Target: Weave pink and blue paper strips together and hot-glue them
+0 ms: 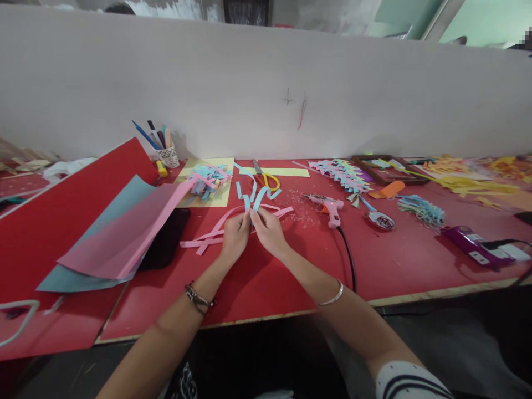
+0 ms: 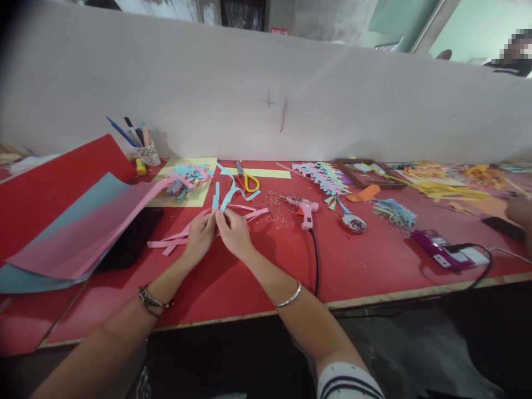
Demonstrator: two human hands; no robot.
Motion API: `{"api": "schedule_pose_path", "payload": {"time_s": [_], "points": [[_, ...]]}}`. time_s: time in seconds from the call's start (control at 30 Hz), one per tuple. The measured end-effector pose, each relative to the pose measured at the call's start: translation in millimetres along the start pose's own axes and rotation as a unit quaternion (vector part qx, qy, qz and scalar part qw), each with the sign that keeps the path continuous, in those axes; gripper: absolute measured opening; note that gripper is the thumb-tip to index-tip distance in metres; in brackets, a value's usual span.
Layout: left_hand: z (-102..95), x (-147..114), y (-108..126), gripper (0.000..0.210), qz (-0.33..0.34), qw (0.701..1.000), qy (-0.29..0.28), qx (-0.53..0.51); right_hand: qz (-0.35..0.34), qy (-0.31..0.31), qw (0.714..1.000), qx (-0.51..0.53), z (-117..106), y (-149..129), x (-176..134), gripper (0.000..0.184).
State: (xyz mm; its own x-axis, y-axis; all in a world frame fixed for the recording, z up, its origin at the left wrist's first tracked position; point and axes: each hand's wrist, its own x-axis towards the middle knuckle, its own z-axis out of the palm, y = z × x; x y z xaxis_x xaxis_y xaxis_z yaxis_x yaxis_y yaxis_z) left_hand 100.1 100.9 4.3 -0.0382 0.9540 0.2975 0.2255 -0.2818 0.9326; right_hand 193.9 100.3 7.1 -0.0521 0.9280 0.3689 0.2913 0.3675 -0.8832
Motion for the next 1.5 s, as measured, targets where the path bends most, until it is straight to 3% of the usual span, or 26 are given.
{"api": "schedule_pose_path", "payload": {"time_s": [0.17, 0.33, 0.47, 0.6, 0.77, 0.83, 0.9, 1.0, 1.13, 1.23, 1.33, 1.4, 1.5], "points": [[0.7, 0, 0, 0.045, -0.016, 0.999, 0.023, -0.029, -0.016, 0.005, 0.999, -0.03, 1, 2, 0, 0.028], [-2.7, 3, -4, 0.046, -0.041, 0.998, 0.043, -0.035, 0.012, 0.056, 0.998, 0.037, 1, 9, 3, 0.029], [-2.9, 1, -5, 0.046, 0.017, 0.998, 0.01, 0.058, 0.003, 0.041, 0.998, 0.047, 0, 6, 4, 0.028], [-5.9, 2, -3, 0.042, 0.062, 0.989, 0.071, 0.115, -0.007, 0.034, 0.997, 0.068, -5, -3, 5, 0.026], [-22.2, 18, -5, 0.013, 0.102, 0.979, 0.149, 0.091, -0.029, -0.03, 0.998, 0.046, -24, -21, 14, 0.024], [-26.9, 25, -5, 0.03, 0.159, 0.976, 0.115, 0.095, -0.041, -0.082, 0.996, 0.012, -33, -33, 17, 0.024], [-27.2, 31, -1, 0.048, 0.231, 0.967, 0.036, 0.099, -0.055, -0.145, 0.988, -0.016, -42, -48, 20, 0.024], [-21.7, 36, 9, 0.052, 0.275, 0.954, -0.086, 0.085, -0.077, -0.236, 0.969, -0.01, -53, -71, 22, 0.022], [-18.5, 39, 22, 0.02, 0.221, 0.96, -0.158, 0.071, -0.107, -0.271, 0.952, 0.094, -67, -86, 22, 0.023], [-23.7, 40, 24, 0.024, 0.176, 0.97, -0.165, 0.041, -0.124, -0.253, 0.942, 0.182, -78, -83, 20, 0.027], [-27.5, 37, 26, 0.028, 0.114, 0.973, -0.181, -0.082, -0.11, -0.228, 0.938, 0.236, -85, -76, 16, 0.028], [-25.7, 30, 30, 0.036, 0.086, 0.954, -0.222, -0.184, -0.098, -0.226, 0.933, 0.261, -86, -72, 12, 0.029], [-18.5, 15, 36, 0.047, 0.034, 0.905, -0.348, -0.244, -0.087, -0.238, 0.922, 0.294, -84, -66, 6, 0.029]]}}
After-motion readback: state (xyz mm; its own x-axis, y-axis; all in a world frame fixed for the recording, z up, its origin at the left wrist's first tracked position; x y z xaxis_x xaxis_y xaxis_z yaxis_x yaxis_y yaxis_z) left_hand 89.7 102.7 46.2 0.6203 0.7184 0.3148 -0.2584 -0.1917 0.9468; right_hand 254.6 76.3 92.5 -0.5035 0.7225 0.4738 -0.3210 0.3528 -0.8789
